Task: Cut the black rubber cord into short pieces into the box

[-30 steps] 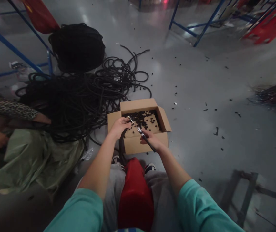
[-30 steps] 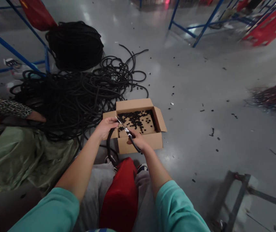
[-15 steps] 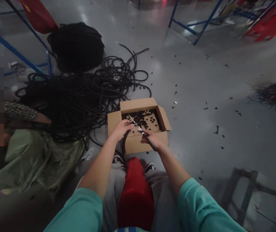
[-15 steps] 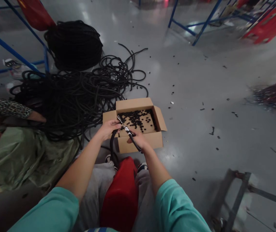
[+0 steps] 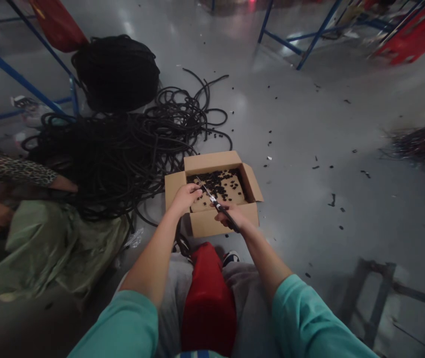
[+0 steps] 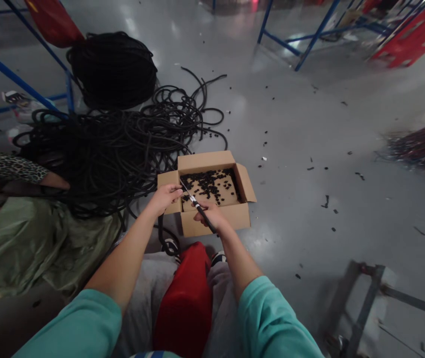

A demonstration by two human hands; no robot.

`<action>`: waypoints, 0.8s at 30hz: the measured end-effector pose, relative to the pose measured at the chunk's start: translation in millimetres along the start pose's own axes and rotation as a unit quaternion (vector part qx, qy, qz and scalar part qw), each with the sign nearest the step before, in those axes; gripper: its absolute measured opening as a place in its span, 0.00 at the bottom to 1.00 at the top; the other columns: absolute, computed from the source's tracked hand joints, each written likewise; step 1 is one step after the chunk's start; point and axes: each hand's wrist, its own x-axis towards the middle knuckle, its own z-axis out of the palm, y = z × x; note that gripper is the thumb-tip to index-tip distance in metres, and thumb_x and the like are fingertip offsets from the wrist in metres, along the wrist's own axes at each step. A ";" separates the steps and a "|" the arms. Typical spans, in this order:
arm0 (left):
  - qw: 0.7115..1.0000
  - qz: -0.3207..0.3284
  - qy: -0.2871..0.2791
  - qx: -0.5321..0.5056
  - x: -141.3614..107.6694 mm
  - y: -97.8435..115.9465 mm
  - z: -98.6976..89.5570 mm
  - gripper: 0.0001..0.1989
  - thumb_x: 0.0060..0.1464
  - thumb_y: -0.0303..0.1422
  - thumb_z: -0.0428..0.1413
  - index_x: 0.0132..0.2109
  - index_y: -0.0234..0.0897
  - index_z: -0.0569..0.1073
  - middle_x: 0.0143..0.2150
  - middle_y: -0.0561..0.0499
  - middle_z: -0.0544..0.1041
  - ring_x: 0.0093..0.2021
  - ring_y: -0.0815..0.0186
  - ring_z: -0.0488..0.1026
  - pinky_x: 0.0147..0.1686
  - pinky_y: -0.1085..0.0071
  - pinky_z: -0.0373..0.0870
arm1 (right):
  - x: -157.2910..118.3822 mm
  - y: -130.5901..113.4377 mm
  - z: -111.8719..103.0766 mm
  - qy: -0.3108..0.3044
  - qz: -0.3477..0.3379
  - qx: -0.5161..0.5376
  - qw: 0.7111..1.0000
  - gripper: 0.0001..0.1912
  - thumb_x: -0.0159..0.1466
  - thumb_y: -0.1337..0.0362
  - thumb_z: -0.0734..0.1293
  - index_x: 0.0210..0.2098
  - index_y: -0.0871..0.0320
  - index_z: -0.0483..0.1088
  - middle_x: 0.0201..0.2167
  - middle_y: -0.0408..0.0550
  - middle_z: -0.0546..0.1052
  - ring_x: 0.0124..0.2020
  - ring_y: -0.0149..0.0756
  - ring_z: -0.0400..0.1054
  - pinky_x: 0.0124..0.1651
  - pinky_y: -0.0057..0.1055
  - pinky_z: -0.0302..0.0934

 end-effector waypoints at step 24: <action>0.986 0.038 -0.095 0.130 -8.4 20.9 -14.1 0.15 0.45 0.39 0.51 0.17 0.35 0.63 0.12 0.57 0.59 0.15 0.75 0.52 0.18 0.75 0.48 | 1.7 6.2 -0.5 -0.037 -0.069 -0.006 0.997 0.30 0.38 0.71 0.66 0.43 0.60 0.69 0.18 0.36 0.61 0.23 0.25 0.54 0.27 0.25 0.50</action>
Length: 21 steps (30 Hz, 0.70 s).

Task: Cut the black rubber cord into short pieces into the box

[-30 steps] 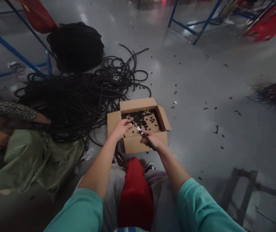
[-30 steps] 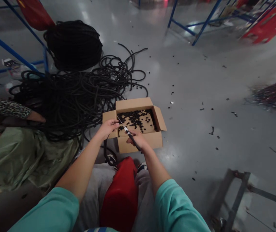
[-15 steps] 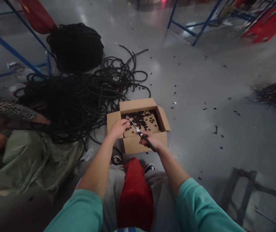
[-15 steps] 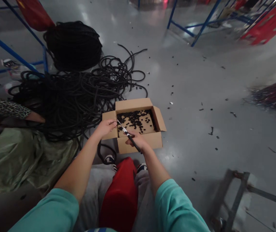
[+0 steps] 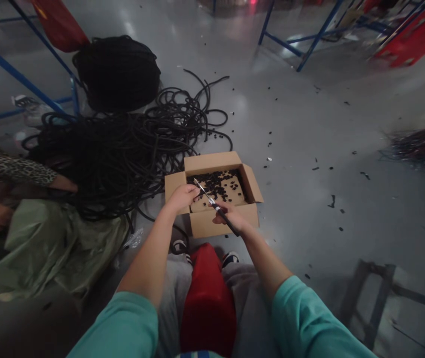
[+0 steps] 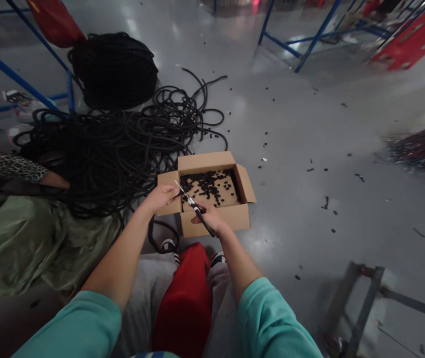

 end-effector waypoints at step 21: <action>0.995 0.028 0.076 -0.050 0.4 0.0 2.8 0.06 0.37 0.30 0.57 0.26 0.34 0.67 0.19 0.56 0.68 0.16 0.76 0.60 0.19 0.76 0.57 | 2.6 3.5 1.7 0.004 0.030 0.051 0.998 0.30 0.38 0.69 0.65 0.44 0.62 0.68 0.11 0.32 0.59 0.12 0.23 0.51 0.17 0.23 0.46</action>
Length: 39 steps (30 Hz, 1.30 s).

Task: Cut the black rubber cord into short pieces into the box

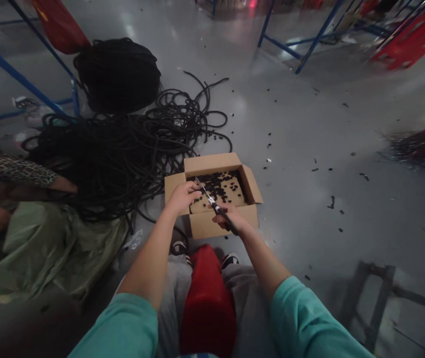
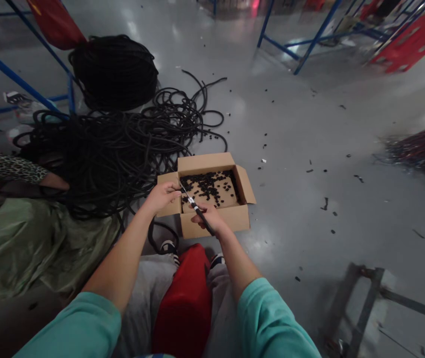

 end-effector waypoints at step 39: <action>0.983 -0.082 -0.009 -0.165 3.4 -6.2 0.1 0.03 0.47 0.28 0.51 0.30 0.32 0.66 0.19 0.56 0.65 0.18 0.75 0.60 0.20 0.77 0.55 | 0.8 1.8 -6.1 0.037 -0.045 -0.008 0.998 0.31 0.41 0.68 0.65 0.46 0.62 0.66 0.14 0.34 0.61 0.15 0.23 0.53 0.19 0.23 0.47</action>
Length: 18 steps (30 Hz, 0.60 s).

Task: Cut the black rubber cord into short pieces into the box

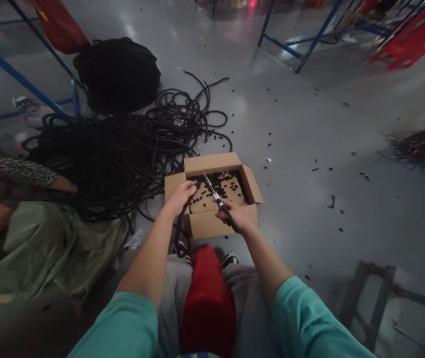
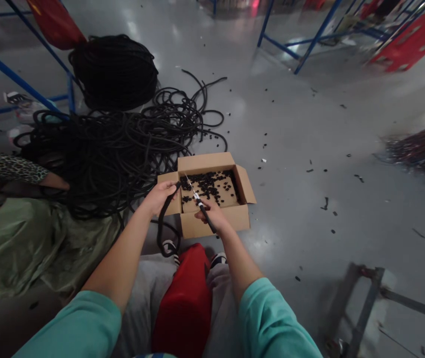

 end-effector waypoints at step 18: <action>0.998 0.022 -0.010 -0.052 2.2 -9.3 6.5 0.10 0.42 0.31 0.58 0.29 0.33 0.62 0.21 0.56 0.68 0.16 0.78 0.61 0.18 0.78 0.55 | 2.3 0.9 -0.8 -0.037 -0.006 -0.064 0.997 0.33 0.39 0.74 0.65 0.47 0.56 0.65 0.26 0.38 0.66 0.30 0.29 0.60 0.38 0.29 0.56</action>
